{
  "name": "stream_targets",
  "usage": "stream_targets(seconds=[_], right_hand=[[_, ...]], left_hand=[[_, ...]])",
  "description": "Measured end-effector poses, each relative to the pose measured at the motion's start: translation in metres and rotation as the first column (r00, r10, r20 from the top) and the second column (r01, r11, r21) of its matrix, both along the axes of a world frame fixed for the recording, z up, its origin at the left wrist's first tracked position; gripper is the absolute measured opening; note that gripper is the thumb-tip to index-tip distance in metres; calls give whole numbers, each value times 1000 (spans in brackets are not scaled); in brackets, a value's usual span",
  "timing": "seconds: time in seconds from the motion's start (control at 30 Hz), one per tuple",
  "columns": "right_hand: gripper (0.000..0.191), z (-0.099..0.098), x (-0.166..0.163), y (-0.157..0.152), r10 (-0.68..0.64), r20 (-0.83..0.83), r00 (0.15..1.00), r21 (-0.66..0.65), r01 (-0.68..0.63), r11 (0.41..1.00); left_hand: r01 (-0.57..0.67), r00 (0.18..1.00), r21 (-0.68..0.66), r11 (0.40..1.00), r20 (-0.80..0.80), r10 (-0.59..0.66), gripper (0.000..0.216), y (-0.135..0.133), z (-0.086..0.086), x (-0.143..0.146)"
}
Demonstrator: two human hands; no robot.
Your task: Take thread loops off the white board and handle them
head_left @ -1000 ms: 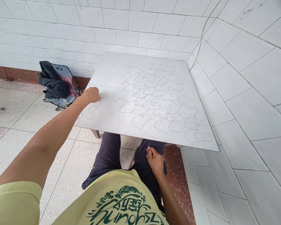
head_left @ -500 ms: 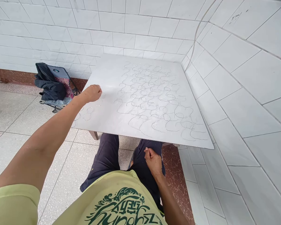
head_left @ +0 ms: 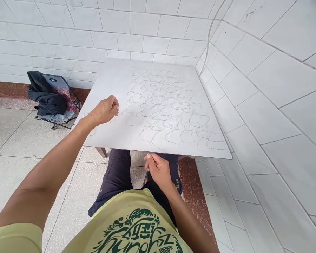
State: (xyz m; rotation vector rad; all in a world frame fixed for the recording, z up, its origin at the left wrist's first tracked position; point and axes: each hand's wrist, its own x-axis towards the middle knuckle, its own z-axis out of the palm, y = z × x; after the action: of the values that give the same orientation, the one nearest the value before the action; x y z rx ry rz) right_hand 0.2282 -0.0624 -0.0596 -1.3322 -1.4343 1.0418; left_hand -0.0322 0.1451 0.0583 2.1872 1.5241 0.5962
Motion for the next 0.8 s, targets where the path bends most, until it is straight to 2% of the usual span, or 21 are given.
stream_targets(seconds=[0.13,0.23,0.33,0.43,0.5,0.57,0.63,0.67,0.73,0.8], right_hand=[[38,40,-15,39,-30,-120,992,17,32,999],[40,58,-23,67,42,-282,958,-55,-60,997],[37,60,-27,82,100,-434,895,-154,-183,971],[29,51,-26,82,71,-507,859,-192,-193,962],[25,44,-25,77,21,-526,850,-202,-149,968],[22,39,-24,73,-43,-528,848,-213,-82,974],[21,37,-23,71,-100,-512,853,-224,-20,974],[20,37,-23,70,-122,-498,859,-227,7,974],[19,37,-24,69,-150,-460,875,-217,53,975],[18,38,-25,68,-156,-413,897,-184,85,979]], left_hand=[[152,983,52,987,-110,-146,13,-28,4,21],[256,943,42,966,-229,-240,12,-57,9,41],[348,908,0,937,-249,-337,12,-80,12,53],[381,921,5,925,-91,-379,12,-92,12,54],[281,953,29,959,105,-282,19,-98,9,51],[92,932,7,996,352,-89,28,-107,1,48],[-56,793,-99,994,600,104,30,-120,-13,49],[-85,718,-169,982,673,178,28,-128,-22,52],[-16,659,-308,951,712,242,25,-144,-40,61],[99,607,-362,927,760,232,34,-158,-56,73]])
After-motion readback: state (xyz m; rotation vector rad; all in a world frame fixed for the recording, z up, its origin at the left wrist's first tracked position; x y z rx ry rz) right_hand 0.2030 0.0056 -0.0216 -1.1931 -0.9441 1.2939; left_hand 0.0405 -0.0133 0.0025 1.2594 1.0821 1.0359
